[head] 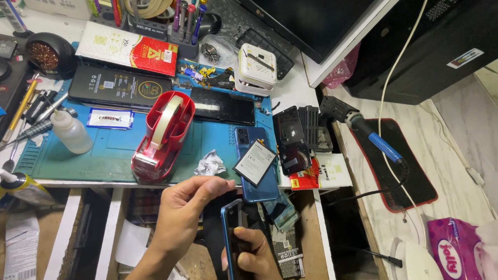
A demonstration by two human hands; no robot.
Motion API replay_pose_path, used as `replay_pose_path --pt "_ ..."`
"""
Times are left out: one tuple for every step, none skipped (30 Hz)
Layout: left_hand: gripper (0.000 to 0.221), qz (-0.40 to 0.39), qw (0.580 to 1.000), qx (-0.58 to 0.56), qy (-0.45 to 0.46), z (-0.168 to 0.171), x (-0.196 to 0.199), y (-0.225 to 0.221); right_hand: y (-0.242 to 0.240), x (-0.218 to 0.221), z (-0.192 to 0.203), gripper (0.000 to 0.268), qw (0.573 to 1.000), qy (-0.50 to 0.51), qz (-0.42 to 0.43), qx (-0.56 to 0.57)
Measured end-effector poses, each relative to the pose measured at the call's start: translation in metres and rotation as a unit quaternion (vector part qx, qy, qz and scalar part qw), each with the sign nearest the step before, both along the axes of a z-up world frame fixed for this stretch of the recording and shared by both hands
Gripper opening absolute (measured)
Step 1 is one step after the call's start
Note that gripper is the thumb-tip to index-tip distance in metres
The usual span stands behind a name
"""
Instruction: Cleaning and inspecting internal components of a mobile phone during repair
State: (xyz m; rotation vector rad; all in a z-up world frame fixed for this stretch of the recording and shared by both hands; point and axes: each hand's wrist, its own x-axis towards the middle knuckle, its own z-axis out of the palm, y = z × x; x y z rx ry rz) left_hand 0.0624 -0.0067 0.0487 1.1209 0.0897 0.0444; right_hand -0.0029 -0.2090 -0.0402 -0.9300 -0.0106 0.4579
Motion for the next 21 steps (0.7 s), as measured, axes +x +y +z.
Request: replay_pose_path --pt "0.024 0.03 0.999 -0.026 0.034 0.0 -0.001 0.001 0.002 0.0 0.002 0.041 0.999 -0.043 0.015 -0.001" --pt "0.024 0.031 0.999 -0.025 0.033 -0.001 -0.003 0.003 0.003 0.001 0.002 0.041 0.999 -0.043 0.016 0.0" --pt "0.029 0.021 0.999 -0.041 0.021 -0.001 -0.004 0.005 0.004 0.002 0.003 0.042 0.998 -0.059 0.012 0.005" --pt "0.036 0.012 0.998 -0.058 0.009 -0.002 -0.006 0.006 0.005 0.003 0.004 0.042 0.997 -0.075 0.008 0.01" --pt "0.036 0.012 0.998 -0.057 0.008 -0.005 -0.009 0.009 0.007 0.004 0.004 0.042 0.997 -0.077 0.008 0.011" --pt "0.043 -0.035 0.997 -0.057 -0.027 -0.008 -0.012 0.012 0.009 0.004 0.006 0.041 0.997 -0.072 0.003 0.016" --pt "0.055 -0.082 0.993 -0.057 -0.059 -0.011 -0.016 0.015 0.01 0.004 0.006 0.041 0.998 -0.067 -0.002 0.021" --pt "0.055 -0.083 0.993 -0.057 -0.06 -0.011 -0.017 0.015 0.011 0.004 0.013 0.041 0.997 -0.067 -0.003 0.021" --pt "0.059 -0.125 0.987 -0.047 -0.089 -0.011 -0.018 0.016 0.012 0.005 0.019 0.042 0.997 -0.064 -0.026 -0.033" --pt "0.065 -0.167 0.978 -0.036 -0.119 -0.011 -0.019 0.017 0.012 0.005 0.026 0.043 0.993 -0.06 -0.051 -0.087" --pt "0.065 -0.167 0.978 -0.036 -0.119 -0.011 -0.02 0.017 0.017 0.005 0.032 0.043 0.993 -0.06 -0.051 -0.087" --pt "0.064 -0.178 0.978 -0.013 -0.108 -0.01 -0.02 0.017 0.021 0.005 0.038 0.039 0.993 -0.098 -0.047 -0.055" --pt "0.062 -0.188 0.977 0.01 -0.097 -0.01 -0.021 0.017 0.025 0.005 0.044 0.036 0.99 -0.135 -0.043 -0.023" --pt "0.062 -0.188 0.977 0.01 -0.097 -0.015 -0.021 0.015 0.025 0.007 0.043 0.036 0.99 -0.136 -0.043 -0.023" --pt "0.054 -0.174 0.98 -0.002 -0.099 -0.02 -0.021 0.014 0.026 0.009 0.043 0.036 0.989 -0.143 -0.025 -0.007" --pt "0.047 -0.159 0.982 -0.014 -0.1 -0.025 -0.021 0.012 0.026 0.012 0.042 0.036 0.989 -0.151 -0.008 0.01" --pt "0.047 -0.16 0.982 -0.013 -0.1 -0.027 -0.021 0.009 0.028 0.011 0.042 0.036 0.989 -0.151 -0.008 0.01" --pt "0.043 -0.152 0.983 -0.033 -0.096 -0.029 -0.021 0.006 0.029 0.01 0.042 0.036 0.988 -0.149 -0.02 0.025" --pt "0.039 -0.142 0.984 -0.052 -0.093 -0.031 -0.022 0.003 0.03 0.009 0.043 0.036 0.988 -0.148 -0.032 0.039" --pt "0.039 -0.142 0.984 -0.052 -0.094 -0.027 -0.022 0.001 0.026 0.008 0.033 0.036 0.988 -0.148 -0.031 0.039" --pt "0.032 -0.116 0.989 -0.073 -0.056 -0.024 -0.021 -0.002 0.022 0.007 0.023 0.036 0.987 -0.153 -0.046 -0.008"
